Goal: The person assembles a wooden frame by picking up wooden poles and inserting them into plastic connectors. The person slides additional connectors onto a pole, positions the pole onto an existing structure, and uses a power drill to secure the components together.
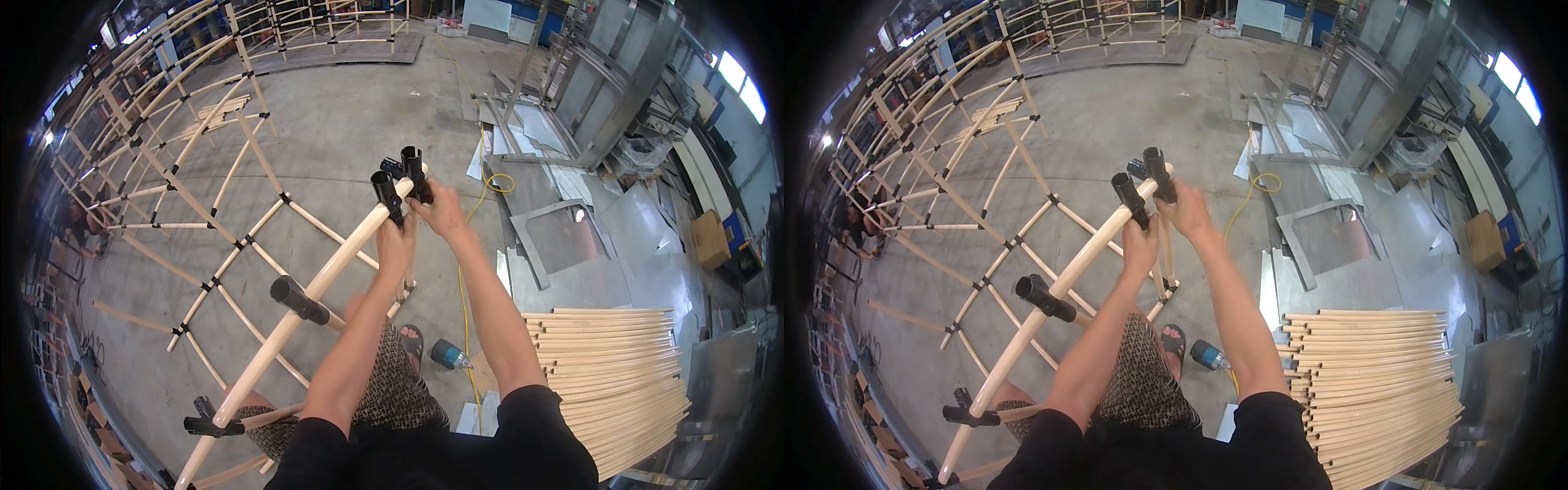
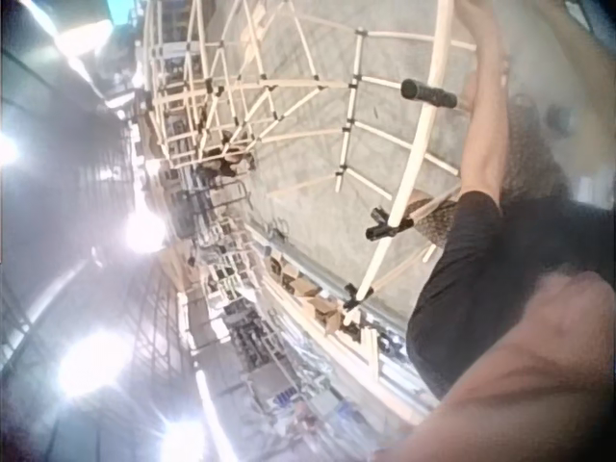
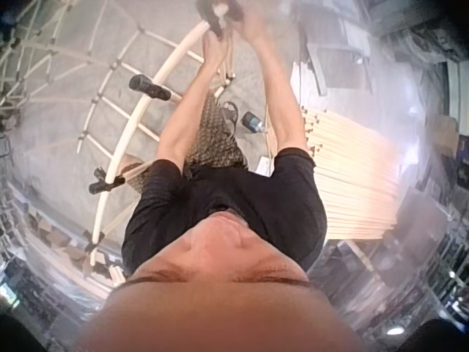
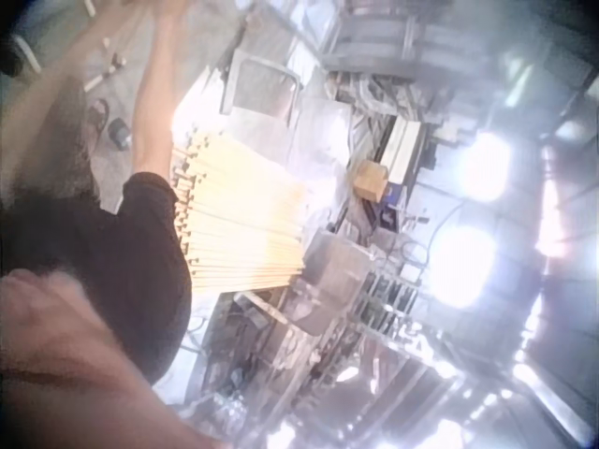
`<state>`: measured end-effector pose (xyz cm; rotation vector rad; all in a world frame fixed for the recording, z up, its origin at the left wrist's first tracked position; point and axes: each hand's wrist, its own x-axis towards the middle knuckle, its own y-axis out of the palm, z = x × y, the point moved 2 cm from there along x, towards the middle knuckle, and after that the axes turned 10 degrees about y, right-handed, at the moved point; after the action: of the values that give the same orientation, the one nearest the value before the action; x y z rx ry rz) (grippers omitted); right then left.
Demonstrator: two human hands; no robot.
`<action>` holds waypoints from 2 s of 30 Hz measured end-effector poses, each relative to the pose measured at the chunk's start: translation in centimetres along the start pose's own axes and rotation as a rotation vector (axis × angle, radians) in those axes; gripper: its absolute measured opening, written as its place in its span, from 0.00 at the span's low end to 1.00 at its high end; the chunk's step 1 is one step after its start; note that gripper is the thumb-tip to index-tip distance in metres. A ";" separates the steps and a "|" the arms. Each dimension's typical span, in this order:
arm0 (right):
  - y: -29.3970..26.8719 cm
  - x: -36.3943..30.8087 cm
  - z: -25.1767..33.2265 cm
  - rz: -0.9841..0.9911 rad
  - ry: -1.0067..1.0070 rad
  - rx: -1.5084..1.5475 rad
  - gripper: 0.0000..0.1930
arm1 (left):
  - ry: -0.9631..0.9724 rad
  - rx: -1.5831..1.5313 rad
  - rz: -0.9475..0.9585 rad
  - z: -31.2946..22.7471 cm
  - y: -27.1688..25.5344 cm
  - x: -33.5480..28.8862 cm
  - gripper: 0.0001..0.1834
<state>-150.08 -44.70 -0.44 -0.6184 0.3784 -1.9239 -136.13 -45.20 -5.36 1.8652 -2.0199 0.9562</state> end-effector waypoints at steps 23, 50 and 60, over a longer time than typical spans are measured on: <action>1.8 -0.6 -0.6 -0.071 0.047 -0.003 0.15 | -0.143 0.024 0.288 -0.7 -2.9 -1.8 0.27; 2.4 -0.8 -2.7 0.000 0.145 -0.158 0.22 | -0.178 0.495 0.676 -6.0 -7.5 3.7 0.22; 1.8 -1.5 -2.1 0.001 0.189 -0.105 0.19 | 0.133 0.902 0.544 -6.5 -6.2 1.8 0.22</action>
<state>-149.45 -44.08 -3.48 -0.5051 0.6020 -1.9776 -132.17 -42.57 2.52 1.4604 -2.2409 2.3734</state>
